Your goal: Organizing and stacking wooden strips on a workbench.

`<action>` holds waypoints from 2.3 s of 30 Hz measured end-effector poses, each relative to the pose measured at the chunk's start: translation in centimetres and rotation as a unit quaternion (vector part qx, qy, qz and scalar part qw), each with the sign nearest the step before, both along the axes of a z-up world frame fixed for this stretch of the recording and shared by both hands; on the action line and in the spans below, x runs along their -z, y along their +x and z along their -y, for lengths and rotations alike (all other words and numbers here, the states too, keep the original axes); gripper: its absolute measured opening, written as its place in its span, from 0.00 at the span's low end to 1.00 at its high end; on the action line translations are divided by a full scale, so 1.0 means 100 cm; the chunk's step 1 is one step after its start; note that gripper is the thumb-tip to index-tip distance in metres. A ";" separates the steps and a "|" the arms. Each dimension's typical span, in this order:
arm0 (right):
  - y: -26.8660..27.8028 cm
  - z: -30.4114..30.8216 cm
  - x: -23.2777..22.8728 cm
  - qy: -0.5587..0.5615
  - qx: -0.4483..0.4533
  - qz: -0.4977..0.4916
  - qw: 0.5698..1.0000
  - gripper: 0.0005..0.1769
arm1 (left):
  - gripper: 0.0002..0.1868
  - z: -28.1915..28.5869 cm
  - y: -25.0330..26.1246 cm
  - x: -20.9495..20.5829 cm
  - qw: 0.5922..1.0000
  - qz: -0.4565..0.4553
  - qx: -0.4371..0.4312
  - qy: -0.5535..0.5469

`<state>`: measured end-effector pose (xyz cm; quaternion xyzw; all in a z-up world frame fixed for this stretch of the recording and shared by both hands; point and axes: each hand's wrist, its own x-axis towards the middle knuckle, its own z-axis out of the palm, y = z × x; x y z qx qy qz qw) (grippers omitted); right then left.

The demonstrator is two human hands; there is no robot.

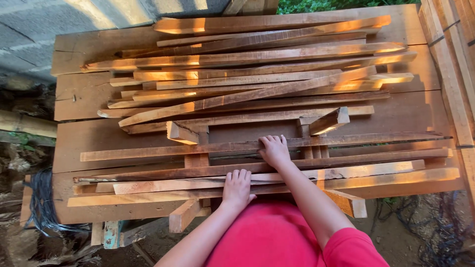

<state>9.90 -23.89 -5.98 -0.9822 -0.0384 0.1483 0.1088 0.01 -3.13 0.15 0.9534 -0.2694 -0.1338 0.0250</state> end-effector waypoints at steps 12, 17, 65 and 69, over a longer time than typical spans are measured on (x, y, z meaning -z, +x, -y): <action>0.003 0.020 -0.069 0.105 -0.041 0.016 0.994 0.25 | 0.40 -0.009 0.090 -0.011 0.984 0.001 -0.168 -0.064; -0.016 0.022 -0.083 0.109 -0.063 -0.028 0.992 0.25 | 0.27 -0.019 0.093 -0.001 0.971 -0.121 -0.202 -0.051; -0.004 -0.009 -0.125 0.013 0.086 -0.191 0.978 0.35 | 0.71 -0.035 0.008 0.016 0.989 0.125 -0.001 -0.075; -0.002 -0.021 -0.159 -0.015 0.088 -0.268 0.959 0.45 | 0.70 -0.035 0.006 0.011 0.989 0.133 0.001 -0.061</action>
